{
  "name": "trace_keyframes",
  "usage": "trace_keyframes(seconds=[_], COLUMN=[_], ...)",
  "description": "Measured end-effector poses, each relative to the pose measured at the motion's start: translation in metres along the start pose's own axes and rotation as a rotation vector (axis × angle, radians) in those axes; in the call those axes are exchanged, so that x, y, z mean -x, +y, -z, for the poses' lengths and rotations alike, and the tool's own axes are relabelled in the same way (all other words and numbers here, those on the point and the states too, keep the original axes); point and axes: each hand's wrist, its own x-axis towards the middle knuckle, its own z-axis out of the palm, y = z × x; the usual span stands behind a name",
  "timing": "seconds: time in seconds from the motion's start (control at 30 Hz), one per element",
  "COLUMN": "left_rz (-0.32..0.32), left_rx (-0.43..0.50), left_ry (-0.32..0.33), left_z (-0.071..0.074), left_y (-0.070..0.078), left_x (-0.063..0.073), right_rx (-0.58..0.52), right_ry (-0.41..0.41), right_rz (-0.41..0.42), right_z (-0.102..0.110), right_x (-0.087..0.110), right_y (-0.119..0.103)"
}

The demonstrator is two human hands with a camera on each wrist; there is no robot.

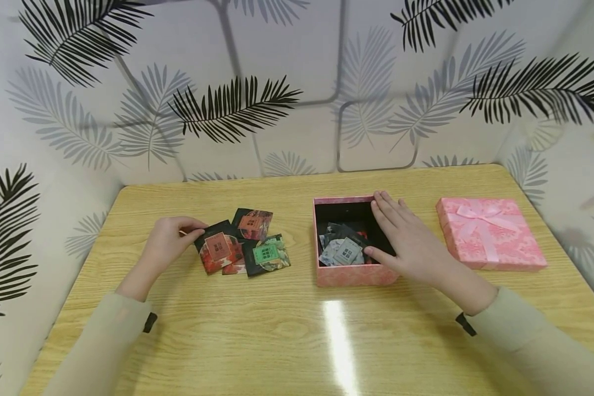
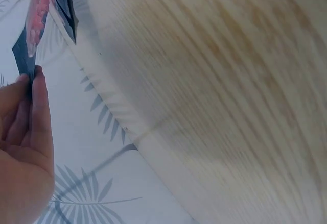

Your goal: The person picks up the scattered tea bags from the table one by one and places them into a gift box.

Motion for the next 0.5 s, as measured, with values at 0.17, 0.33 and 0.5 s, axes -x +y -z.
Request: trace_keyframes(seconds=[0.17, 0.33, 0.5], left_rz=[0.083, 0.146, 0.167], left_rx=[0.035, 0.090, 0.101], left_ry=[0.086, 0.142, 0.168], left_z=[0.003, 0.009, 0.012], left_y=[0.007, 0.017, 0.030], left_x=[0.001, 0.000, -0.003], right_rx=[0.005, 0.006, 0.006], right_ry=[-0.003, -0.010, -0.013], right_rz=[0.000, -0.004, -0.008], right_z=[0.000, 0.000, 0.001], right_x=[-0.001, -0.001, -0.001], right_y=[0.000, 0.000, 0.000])
